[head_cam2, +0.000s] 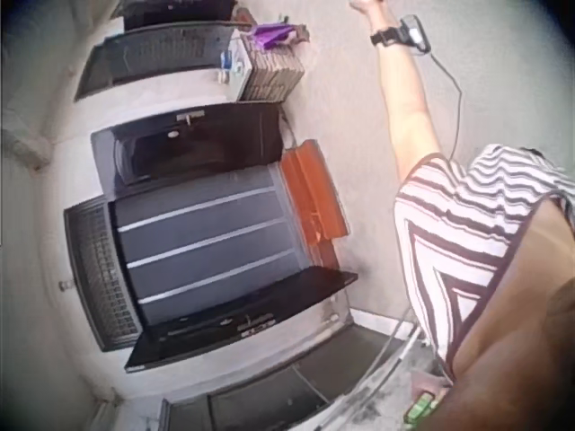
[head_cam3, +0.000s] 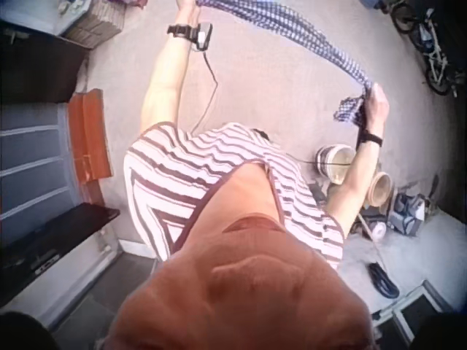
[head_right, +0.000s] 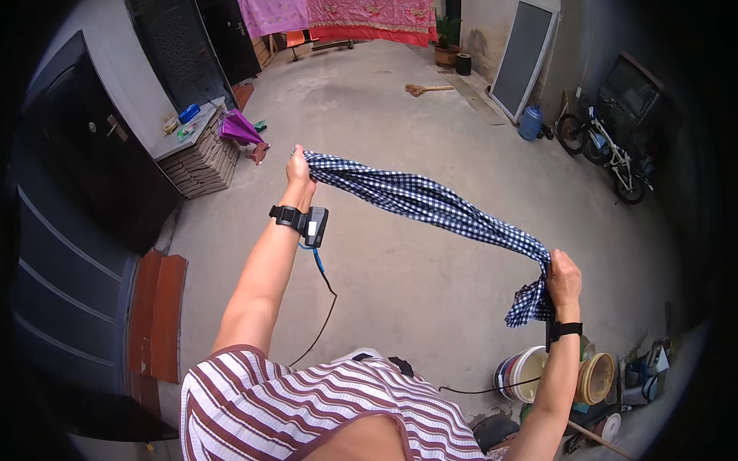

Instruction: The recorder washes a piece of cloth in a basin, hangs it on a line in the courtyard, and then retrieves items from a refrigerator inside the house.

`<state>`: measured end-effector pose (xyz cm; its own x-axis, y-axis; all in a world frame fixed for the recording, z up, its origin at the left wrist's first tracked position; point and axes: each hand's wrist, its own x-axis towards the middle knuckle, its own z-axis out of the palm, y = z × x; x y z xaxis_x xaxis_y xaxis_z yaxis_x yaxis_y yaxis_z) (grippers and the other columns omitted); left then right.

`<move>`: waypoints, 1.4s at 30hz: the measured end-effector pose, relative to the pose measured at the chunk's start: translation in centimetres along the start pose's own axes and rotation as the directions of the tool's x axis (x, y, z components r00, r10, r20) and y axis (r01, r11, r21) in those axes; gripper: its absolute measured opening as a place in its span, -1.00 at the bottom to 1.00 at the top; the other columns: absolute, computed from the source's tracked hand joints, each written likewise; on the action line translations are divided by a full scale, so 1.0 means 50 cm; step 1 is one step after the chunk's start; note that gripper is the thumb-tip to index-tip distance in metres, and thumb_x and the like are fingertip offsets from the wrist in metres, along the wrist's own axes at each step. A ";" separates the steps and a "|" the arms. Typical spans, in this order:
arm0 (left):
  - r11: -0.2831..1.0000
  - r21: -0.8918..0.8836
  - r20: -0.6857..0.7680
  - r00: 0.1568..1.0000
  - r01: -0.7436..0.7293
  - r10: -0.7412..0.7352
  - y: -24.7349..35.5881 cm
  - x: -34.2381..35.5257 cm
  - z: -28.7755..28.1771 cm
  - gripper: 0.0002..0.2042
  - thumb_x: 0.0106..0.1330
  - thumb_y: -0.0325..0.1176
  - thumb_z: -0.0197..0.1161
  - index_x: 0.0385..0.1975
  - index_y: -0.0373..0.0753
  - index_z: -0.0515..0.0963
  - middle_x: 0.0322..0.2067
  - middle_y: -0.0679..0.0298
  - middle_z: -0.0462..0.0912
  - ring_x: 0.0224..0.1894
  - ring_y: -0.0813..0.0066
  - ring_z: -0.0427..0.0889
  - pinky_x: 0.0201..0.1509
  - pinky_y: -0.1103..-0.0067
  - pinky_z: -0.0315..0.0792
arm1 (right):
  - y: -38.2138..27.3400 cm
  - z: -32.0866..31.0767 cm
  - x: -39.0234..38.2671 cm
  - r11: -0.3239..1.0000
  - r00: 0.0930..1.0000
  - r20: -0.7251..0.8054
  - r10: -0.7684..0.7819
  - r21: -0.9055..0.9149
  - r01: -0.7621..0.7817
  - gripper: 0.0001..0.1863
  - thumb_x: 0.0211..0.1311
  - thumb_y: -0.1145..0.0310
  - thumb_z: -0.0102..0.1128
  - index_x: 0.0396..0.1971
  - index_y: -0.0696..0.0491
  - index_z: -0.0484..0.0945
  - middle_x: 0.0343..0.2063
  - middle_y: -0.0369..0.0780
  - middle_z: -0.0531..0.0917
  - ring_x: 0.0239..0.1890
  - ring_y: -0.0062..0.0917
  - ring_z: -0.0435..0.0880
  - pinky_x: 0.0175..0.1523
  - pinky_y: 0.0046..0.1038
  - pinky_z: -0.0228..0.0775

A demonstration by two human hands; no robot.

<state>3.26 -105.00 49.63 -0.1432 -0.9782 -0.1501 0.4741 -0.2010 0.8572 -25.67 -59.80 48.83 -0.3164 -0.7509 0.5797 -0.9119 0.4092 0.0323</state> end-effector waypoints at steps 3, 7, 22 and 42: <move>0.997 0.019 0.002 0.998 -0.068 0.068 0.032 0.003 -0.017 -0.66 0.24 -0.05 -0.05 -0.50 -0.24 0.43 -0.63 0.36 0.44 -0.59 0.56 0.44 -0.60 0.61 0.27 | -0.008 0.051 0.020 0.995 1.000 0.030 0.006 0.096 -0.009 -0.90 -0.08 0.57 0.01 -0.49 0.10 0.35 -0.59 -0.14 0.45 -0.50 -0.21 0.48 -0.42 -0.28 0.34; 0.987 -0.036 -0.039 0.987 -0.155 0.153 0.019 0.006 -0.045 -0.70 0.24 -0.12 -0.01 -0.55 -0.23 0.44 -0.63 0.37 0.43 -0.57 0.58 0.42 -0.51 0.61 0.28 | -0.017 0.087 0.010 0.994 0.994 0.088 -0.060 0.102 0.051 -0.88 -0.09 0.56 0.04 -0.47 0.11 0.35 -0.57 -0.13 0.46 -0.48 -0.21 0.49 -0.40 -0.29 0.33; 0.941 0.277 0.232 0.964 -0.193 0.129 0.073 0.099 -0.106 -0.67 0.18 -0.04 0.10 -0.59 -0.20 0.41 -0.64 0.52 0.32 -0.55 0.75 0.24 -0.48 0.71 0.13 | -0.304 0.391 0.193 0.975 0.689 0.710 0.144 0.016 -0.220 0.05 -0.34 0.30 0.38 0.22 0.01 -0.08 0.22 -0.05 -0.02 0.27 -0.14 -0.13 0.12 0.11 0.00; 0.822 0.437 0.440 0.884 -0.366 0.159 0.092 0.382 -0.104 -0.87 0.05 -0.36 0.26 -0.53 -0.28 0.50 -0.56 0.46 0.50 -0.49 0.75 0.40 -0.38 0.72 0.29 | -0.756 0.582 0.741 -0.617 0.907 0.325 -0.268 0.666 -0.420 -0.76 0.09 0.37 0.12 -0.24 0.08 0.37 -0.43 -0.43 0.48 -0.38 -0.81 0.41 -0.30 -0.73 0.25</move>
<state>7.24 -124.89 48.16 -0.4333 -0.8738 0.2206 0.0626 0.2150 0.9746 -10.53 -118.16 45.40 -0.1279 -0.9590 0.2529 0.5214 -0.2819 -0.8054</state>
